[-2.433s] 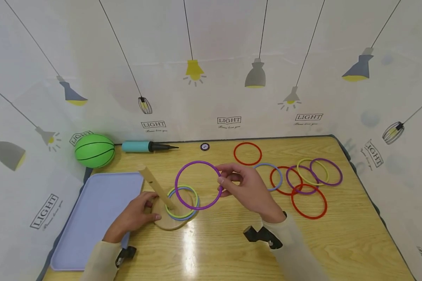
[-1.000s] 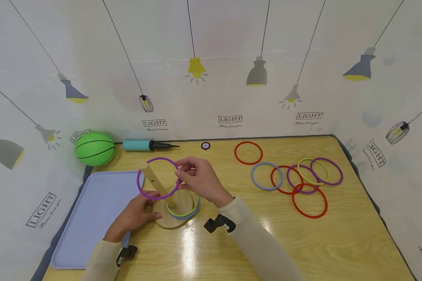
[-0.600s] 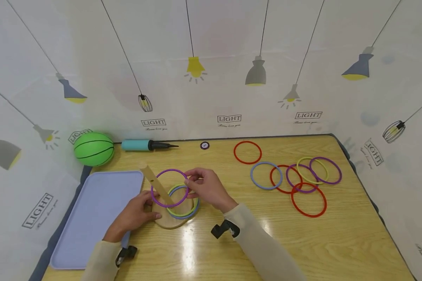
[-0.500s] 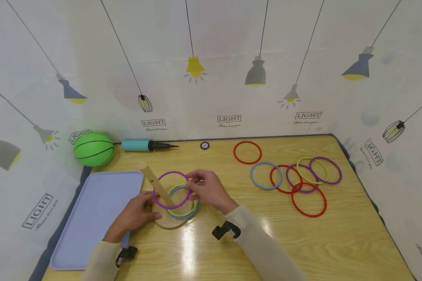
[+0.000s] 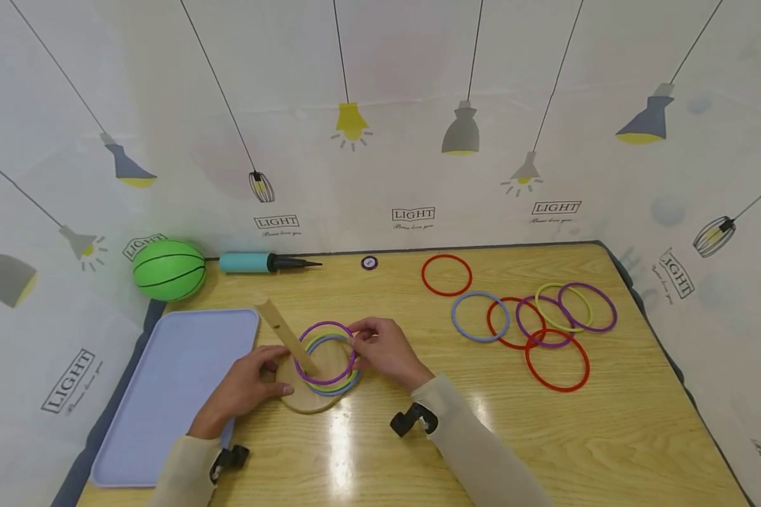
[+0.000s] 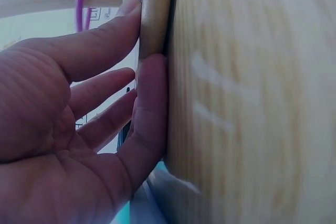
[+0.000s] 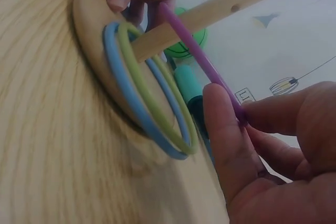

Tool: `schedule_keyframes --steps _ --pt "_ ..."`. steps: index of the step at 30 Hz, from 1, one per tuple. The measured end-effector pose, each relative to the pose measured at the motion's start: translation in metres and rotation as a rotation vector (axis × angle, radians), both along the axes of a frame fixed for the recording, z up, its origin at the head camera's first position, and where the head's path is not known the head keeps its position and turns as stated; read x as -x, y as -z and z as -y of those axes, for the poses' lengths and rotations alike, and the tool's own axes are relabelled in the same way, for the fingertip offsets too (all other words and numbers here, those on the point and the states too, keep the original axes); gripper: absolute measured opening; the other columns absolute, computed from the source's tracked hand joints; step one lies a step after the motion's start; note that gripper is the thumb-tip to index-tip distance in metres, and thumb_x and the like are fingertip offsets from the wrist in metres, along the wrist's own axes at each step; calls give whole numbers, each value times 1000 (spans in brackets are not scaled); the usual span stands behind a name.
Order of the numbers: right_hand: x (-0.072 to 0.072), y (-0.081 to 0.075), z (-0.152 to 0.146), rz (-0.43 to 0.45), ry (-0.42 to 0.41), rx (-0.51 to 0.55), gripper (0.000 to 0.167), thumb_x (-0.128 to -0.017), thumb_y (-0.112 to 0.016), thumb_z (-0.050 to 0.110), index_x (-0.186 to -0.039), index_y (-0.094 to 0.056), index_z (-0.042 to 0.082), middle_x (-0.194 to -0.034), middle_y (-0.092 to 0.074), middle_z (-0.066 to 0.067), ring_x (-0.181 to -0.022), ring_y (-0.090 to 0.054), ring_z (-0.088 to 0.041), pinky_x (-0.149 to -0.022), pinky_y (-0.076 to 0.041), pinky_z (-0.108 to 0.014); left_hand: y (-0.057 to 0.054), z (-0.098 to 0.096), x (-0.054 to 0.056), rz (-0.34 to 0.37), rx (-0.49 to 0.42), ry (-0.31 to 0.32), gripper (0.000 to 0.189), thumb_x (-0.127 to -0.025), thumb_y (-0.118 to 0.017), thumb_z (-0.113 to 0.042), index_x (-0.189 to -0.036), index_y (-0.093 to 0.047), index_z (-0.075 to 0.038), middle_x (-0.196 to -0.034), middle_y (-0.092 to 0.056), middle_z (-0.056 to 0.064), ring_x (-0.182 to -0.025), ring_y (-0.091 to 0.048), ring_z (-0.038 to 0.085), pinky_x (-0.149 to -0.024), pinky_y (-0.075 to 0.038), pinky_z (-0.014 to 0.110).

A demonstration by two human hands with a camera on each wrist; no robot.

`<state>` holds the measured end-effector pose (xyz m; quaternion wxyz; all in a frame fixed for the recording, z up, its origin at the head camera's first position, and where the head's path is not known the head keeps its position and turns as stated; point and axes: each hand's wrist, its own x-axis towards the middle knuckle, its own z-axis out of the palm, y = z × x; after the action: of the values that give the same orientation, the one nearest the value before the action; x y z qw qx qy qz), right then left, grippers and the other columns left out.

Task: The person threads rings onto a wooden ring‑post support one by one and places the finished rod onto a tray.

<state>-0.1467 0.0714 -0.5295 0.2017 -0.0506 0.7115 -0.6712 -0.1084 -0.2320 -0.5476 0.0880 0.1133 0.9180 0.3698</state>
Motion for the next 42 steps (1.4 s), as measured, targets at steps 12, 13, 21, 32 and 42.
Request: schedule_keyframes --steps 12,13,21,32,42 --pt "-3 26 -6 46 -4 -76 21 -100 -69 3 -120 -71 -3 -102 -69 -18 -82 -70 -17 -71 -65 -36 5 2 -1 32 -26 -10 71 -80 -94 -21 -145 -65 -13 -138 -68 8 -110 -65 23 -98 -53 43" --pt "-3 27 -6 50 -3 -78 21 -100 -69 2 -120 -71 -4 -101 -69 -17 -81 -70 -17 -71 -65 -36 5 1 -1 34 -28 -8 71 -80 -94 -21 -145 -65 -13 -138 -68 8 -110 -66 23 -98 -53 42" --pt "-1 31 -6 27 -2 -109 20 -98 -71 1 -117 -72 -5 -97 -70 -15 -79 -71 -17 -71 -65 -34 3 1 0 35 -46 9 71 -81 -93 -20 -145 -64 -12 -139 -66 11 -110 -68 26 -96 -55 42" --pt "2 20 -28 -82 13 -163 23 -98 -72 7 -118 -72 -4 -94 -73 -15 -76 -70 -20 -71 -63 -34 3 2 3 63 -41 4 76 -79 -95 -20 -147 -63 -14 -143 -64 10 -113 -66 26 -98 -53 44" --pt "2 6 -58 -165 38 -258 27 -99 -74 12 -122 -72 -3 -99 -74 -20 -85 -73 -33 -76 -63 -42 4 2 4 74 -39 -3 76 -79 -95 -21 -148 -63 -16 -143 -64 8 -114 -65 25 -99 -52 44"
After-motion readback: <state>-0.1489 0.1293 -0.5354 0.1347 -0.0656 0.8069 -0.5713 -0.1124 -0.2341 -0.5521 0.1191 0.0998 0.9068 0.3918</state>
